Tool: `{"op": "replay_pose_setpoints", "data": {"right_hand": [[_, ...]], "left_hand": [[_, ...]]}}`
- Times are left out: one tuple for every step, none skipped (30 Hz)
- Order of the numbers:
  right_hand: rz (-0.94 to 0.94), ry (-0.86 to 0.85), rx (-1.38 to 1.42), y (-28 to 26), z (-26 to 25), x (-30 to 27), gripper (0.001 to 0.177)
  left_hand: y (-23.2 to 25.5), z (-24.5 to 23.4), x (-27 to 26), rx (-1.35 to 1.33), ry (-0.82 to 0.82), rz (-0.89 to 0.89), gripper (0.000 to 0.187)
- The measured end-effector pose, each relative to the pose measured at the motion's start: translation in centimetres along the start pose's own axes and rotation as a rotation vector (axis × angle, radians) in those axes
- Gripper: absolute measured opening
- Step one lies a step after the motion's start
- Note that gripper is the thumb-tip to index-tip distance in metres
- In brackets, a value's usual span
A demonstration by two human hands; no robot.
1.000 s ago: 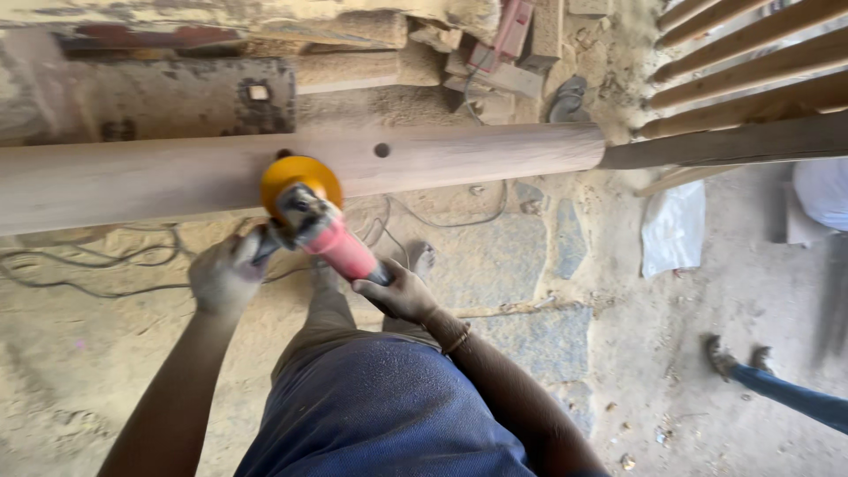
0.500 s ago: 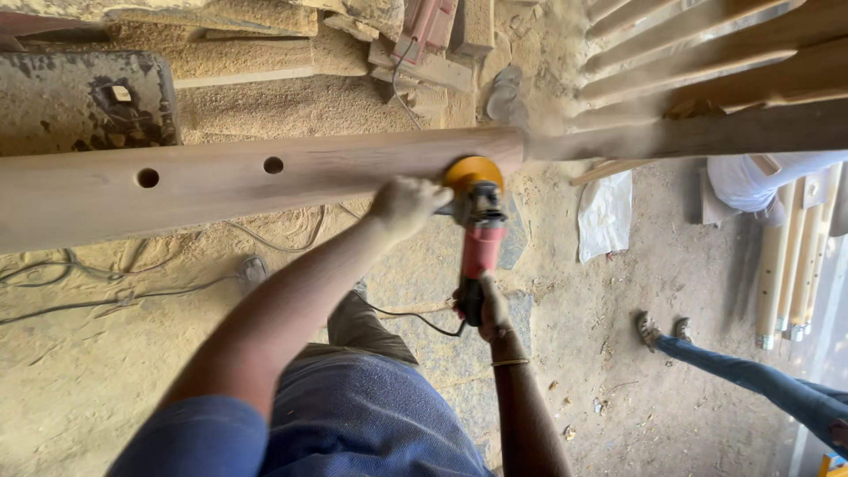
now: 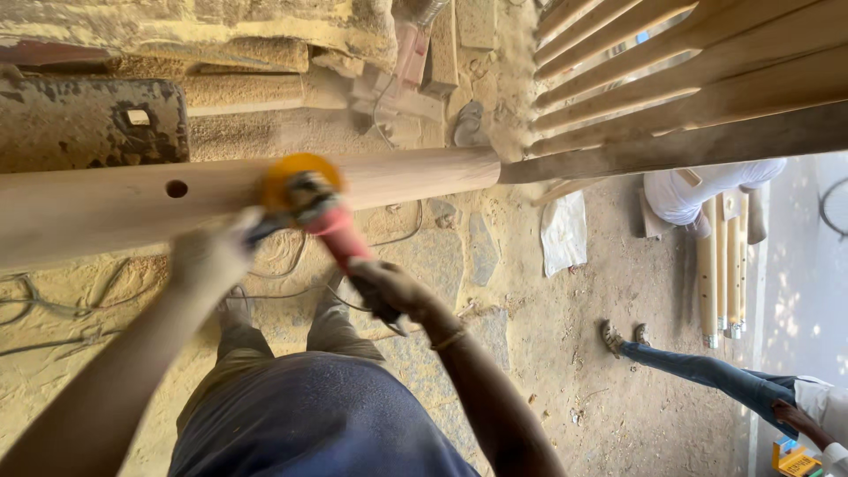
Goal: The person uses an angle grinder with a sanding disc to smooth the surface of a long, cylindrical wooden log. The person moves the tool back and forth along the length of the log, generating sawdust, while another person works in the background.
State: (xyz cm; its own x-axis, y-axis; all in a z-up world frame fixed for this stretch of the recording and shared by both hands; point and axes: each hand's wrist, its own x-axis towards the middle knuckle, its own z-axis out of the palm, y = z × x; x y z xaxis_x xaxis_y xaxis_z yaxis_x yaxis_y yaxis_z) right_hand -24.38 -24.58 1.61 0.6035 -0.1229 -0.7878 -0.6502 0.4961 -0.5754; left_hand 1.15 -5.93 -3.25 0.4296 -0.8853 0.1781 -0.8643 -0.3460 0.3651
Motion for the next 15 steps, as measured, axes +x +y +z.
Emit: {"op": "replay_pose_setpoints", "data": {"right_hand": [[-0.057,-0.089,-0.061,-1.2,2.7,1.0,0.062],[-0.113,-0.179,-0.122,-2.3,5.3,1.9,0.066],[-0.119,-0.165,-0.141,-3.3,7.8,2.5,0.066],[-0.125,-0.151,-0.161,-4.2,10.1,2.9,0.068],[-0.122,-0.143,-0.237,-5.2,12.2,3.2,0.071],[-0.119,-0.136,-0.313,-6.1,13.8,3.4,0.075],[-0.115,-0.129,-0.353,-6.8,14.7,3.3,0.076],[-0.111,-0.123,-0.392,-7.3,15.5,3.4,0.077],[-0.112,-0.114,-0.432,-7.7,15.9,3.4,0.077],[-0.112,-0.104,-0.430,-7.7,15.9,3.2,0.077],[-0.114,-0.089,-0.429,-7.5,15.4,2.9,0.077],[-0.116,-0.075,-0.428,-7.1,14.6,2.7,0.076],[-0.136,-0.067,-0.369,-6.4,13.4,2.3,0.073],[-0.156,-0.059,-0.310,-5.5,11.8,1.8,0.070],[-0.170,-0.105,-0.213,-4.7,9.8,1.1,0.066]], "left_hand": [[-2.4,-2.2,-2.7,0.045,-0.031,-0.109,0.027],[-4.7,-3.8,-4.7,0.212,-0.199,-0.215,0.022],[-6.9,-5.3,-7.1,0.226,-0.173,-0.281,0.022],[-8.6,-6.3,-9.5,0.306,-0.109,-0.298,0.021],[-10.4,-7.2,-11.5,0.386,-0.051,-0.312,0.022],[-12.3,-7.7,-12.7,0.289,-0.041,-0.357,0.021],[-13.8,-7.9,-13.6,0.192,-0.033,-0.401,0.022],[-14.3,-7.8,-14.5,0.198,-0.037,-0.413,0.022],[-14.7,-7.7,-14.8,0.205,-0.038,-0.422,0.023],[-14.7,-7.6,-14.6,0.314,-0.053,-0.398,0.024],[-14.4,-7.3,-14.0,0.326,-0.040,-0.387,0.025],[-13.8,-7.0,-13.1,0.337,-0.027,-0.376,0.026],[-12.3,-5.8,-11.9,0.251,0.010,-0.382,0.027],[-11.2,-5.5,-10.8,0.165,0.047,-0.387,0.029],[-9.9,-5.2,-9.4,0.156,-0.042,-0.353,0.016]]}}
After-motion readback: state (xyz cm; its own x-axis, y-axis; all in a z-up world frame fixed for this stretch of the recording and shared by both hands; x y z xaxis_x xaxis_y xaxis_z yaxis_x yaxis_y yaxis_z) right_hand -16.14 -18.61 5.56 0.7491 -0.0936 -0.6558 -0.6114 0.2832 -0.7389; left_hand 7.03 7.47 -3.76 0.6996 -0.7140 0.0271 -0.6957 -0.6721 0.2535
